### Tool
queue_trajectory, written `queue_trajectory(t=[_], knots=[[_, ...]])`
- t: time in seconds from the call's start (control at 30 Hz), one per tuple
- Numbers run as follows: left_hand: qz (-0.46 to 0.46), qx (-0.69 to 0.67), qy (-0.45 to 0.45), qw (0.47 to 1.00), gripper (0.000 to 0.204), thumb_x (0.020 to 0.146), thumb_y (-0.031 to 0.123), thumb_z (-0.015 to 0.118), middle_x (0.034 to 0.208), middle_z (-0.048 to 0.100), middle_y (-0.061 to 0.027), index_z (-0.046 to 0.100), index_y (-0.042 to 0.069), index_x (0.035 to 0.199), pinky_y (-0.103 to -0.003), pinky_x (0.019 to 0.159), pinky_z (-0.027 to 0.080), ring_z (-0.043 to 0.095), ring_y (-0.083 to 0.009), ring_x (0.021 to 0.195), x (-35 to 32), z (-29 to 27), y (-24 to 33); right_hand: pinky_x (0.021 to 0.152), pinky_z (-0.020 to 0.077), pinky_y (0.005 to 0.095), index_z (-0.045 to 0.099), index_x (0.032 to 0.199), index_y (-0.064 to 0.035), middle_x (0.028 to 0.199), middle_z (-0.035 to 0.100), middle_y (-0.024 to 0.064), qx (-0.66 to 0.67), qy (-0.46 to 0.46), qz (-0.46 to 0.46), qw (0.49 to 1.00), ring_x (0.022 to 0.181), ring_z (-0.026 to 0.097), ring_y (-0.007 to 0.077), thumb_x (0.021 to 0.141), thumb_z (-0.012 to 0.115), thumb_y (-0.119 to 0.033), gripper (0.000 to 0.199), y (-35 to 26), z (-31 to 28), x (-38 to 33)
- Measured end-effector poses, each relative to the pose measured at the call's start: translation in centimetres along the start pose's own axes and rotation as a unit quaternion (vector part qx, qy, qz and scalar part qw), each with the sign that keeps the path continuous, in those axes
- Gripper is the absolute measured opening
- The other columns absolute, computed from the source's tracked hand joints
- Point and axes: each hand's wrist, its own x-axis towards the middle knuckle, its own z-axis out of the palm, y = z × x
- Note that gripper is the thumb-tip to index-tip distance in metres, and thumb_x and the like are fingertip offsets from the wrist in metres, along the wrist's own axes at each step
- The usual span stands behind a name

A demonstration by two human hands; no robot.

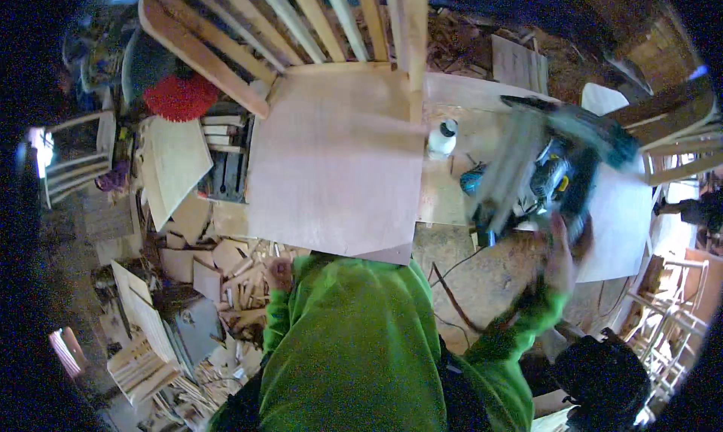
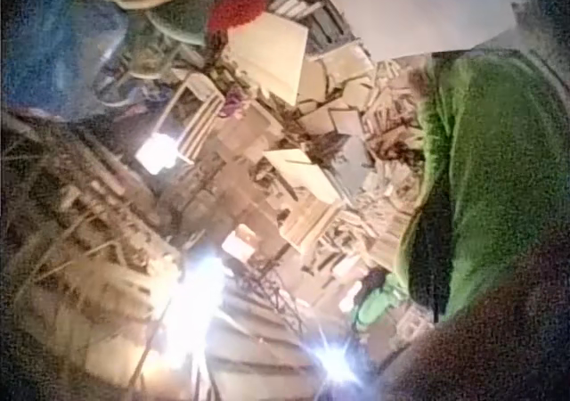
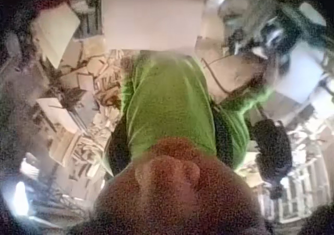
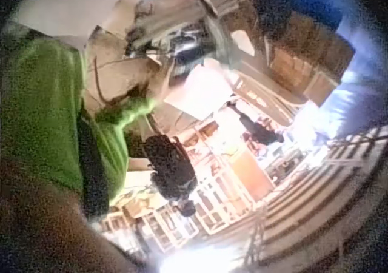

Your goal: Applying glue and using a pneumatic nail gun to assemble wooden chair components.

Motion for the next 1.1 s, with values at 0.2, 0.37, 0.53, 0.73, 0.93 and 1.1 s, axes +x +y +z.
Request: queue_trajectory(t=[0.2, 0.37, 0.53, 0.73, 0.93, 1.1], knots=[[0.297, -0.133, -0.093, 0.941, 0.022, 0.087, 0.021, 0.053, 0.079, 0.063, -0.0116, 0.058, 0.001, 0.095, -0.030, 0.064, 0.050, 0.062, -0.0171, 0.069, 2.8, -2.8, 18.1, 0.091, 0.0390, 0.0422, 0.048, 0.117, 0.0045, 0.111, 0.054, 0.0142, 0.304, -0.128, -0.053, 0.943, 0.100, 0.053, 0.0264, 0.078, 0.062, -0.009, 0.043, 1.1, -0.6, -9.4], [0.418, -0.054, -0.218, 0.881, 0.017, 0.084, 0.020, 0.055, 0.080, 0.060, -0.0125, 0.057, 0.003, 0.086, -0.031, 0.064, 0.048, 0.060, -0.0221, 0.070, 7.3, -2.6, 19.1, 0.077, 0.0500, 0.0482, 0.048, 0.116, -0.0031, 0.107, 0.057, 0.0134, 0.162, -0.069, -0.098, 0.980, 0.094, 0.056, 0.0245, 0.078, 0.063, -0.010, 0.042, 5.3, 5.9, -17.7], [0.474, -0.024, -0.161, 0.865, 0.009, 0.080, 0.013, 0.055, 0.078, 0.058, -0.0130, 0.057, 0.004, 0.082, -0.036, 0.069, 0.046, 0.056, -0.0284, 0.075, 12.3, -3.9, 15.2, 0.074, 0.0481, 0.0380, 0.046, 0.117, -0.0005, 0.105, 0.056, 0.0168, 0.074, -0.008, -0.056, 0.996, 0.084, 0.057, 0.0244, 0.078, 0.058, 0.000, 0.041, 3.4, 11.0, -25.8], [0.503, 0.007, -0.043, 0.863, 0.008, 0.077, 0.014, 0.057, 0.082, 0.054, -0.0111, 0.057, 0.008, 0.082, -0.042, 0.071, 0.041, 0.051, -0.0316, 0.081, 18.2, -4.5, 14.2, 0.056, 0.0499, 0.0302, 0.050, 0.106, 0.0024, 0.085, 0.060, 0.0101, 0.050, -0.044, 0.025, 0.997, 0.072, 0.059, 0.0202, 0.081, 0.061, -0.002, 0.028, 3.2, 18.1, -28.5], [0.470, -0.014, 0.050, 0.881, 0.023, 0.075, 0.013, 0.056, 0.096, 0.052, -0.0144, 0.054, 0.005, 0.096, -0.045, 0.079, 0.040, 0.050, -0.0348, 0.089, 22.3, -2.2, 14.5, 0.042, 0.0416, 0.0250, 0.057, 0.072, -0.0012, 0.061, 0.056, 0.0017, -0.071, -0.157, 0.126, 0.977, 0.048, 0.050, 0.0084, 0.077, 0.070, -0.016, 0.020, 6.0, 25.7, -24.3], [0.482, 0.059, 0.060, 0.872, 0.028, 0.074, 0.017, 0.057, 0.101, 0.049, -0.0162, 0.053, 0.004, 0.098, -0.047, 0.081, 0.039, 0.046, -0.0357, 0.099, 22.2, -2.2, 15.0, 0.041, 0.0374, 0.0246, 0.056, 0.067, -0.0023, 0.055, 0.053, 0.0011, -0.191, -0.211, 0.103, 0.953, 0.046, 0.049, 0.0085, 0.079, 0.068, -0.024, 0.027, 5.2, 29.5, -21.9]])
